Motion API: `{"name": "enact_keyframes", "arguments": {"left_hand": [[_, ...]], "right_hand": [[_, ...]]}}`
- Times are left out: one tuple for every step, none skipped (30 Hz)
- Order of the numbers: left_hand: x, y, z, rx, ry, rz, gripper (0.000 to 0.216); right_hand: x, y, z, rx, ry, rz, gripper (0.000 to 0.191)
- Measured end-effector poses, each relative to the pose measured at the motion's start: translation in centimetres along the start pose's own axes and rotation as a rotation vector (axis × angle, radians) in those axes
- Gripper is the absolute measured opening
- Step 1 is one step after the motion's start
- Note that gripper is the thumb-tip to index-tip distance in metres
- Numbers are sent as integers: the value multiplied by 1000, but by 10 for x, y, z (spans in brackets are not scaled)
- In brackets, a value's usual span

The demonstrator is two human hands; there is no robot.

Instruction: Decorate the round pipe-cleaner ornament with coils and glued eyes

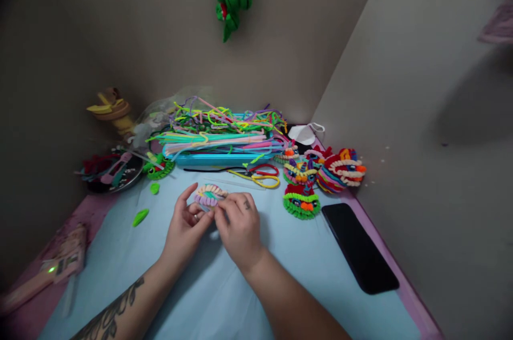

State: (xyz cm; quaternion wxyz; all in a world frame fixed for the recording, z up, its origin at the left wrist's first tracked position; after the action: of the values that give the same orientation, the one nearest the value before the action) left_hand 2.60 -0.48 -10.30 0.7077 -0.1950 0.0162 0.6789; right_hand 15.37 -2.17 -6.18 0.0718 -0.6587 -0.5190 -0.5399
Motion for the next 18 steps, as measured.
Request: {"name": "enact_keyframes", "arguments": {"left_hand": [[0, 0, 0, 0, -5, 2, 68], [-1, 0, 0, -1, -9, 6, 68], [-1, 0, 1, -2, -11, 9, 67], [-1, 0, 0, -3, -11, 13, 67], [-1, 0, 0, -4, -8, 16, 66], [-1, 0, 0, -5, -5, 18, 66], [-1, 1, 0, -6, -2, 20, 66], [-1, 1, -1, -7, 2, 23, 66], [-1, 2, -1, -10, 6, 26, 67], [0, 2, -1, -15, 8, 29, 68], [0, 3, -1, -21, 9, 33, 69], [0, 3, 0, -27, 8, 36, 70], [0, 4, 0, -33, 6, 41, 71], [0, 4, 1, -38, 2, 48, 72], [-1, 4, 1, -41, -2, 57, 73], [-1, 4, 2, -38, -6, 67, 74], [-1, 5, 2, -34, -9, 78, 74], [-2, 5, 3, -28, -13, 87, 74]], "right_hand": [[1, 1, -1, -6, 15, 3, 11], [1, 1, -3, -14, 33, 9, 11], [2, 2, -4, -21, 51, 13, 12], [3, 3, -5, -27, 70, 16, 13], [3, 3, -6, -33, 86, 17, 13], [3, 3, -7, -38, 98, 17, 14], [4, 3, -8, -42, 106, 16, 14], [4, 3, -8, -44, 109, 13, 14], [3, 2, -8, -46, 107, 8, 14], [3, 2, -7, -46, 104, 5, 13], [3, 1, -6, -45, 96, 5, 13], [3, 1, -6, -43, 87, 8, 12], [2, 1, -5, -43, 78, 12, 13], [2, 1, -4, -43, 70, 19, 14], [2, 1, -4, -44, 66, 27, 16], [1, 1, -4, -45, 65, 32, 18], [1, 1, -4, -49, 67, 37, 18], [2, 1, -5, -52, 72, 39, 17]]}}
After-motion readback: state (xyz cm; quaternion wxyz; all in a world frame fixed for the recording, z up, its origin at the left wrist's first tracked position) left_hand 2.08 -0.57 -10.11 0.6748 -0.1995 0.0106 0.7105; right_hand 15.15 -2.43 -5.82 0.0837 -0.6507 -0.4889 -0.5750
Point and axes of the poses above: each hand's wrist, its own x-axis towards the middle knuckle, its own y-axis out of the back of the hand, z = x × y, the point moved 6 cm from there along x, towards the middle knuckle, and after that the axes turned 14 degrees about y, right-handed, at the moved point
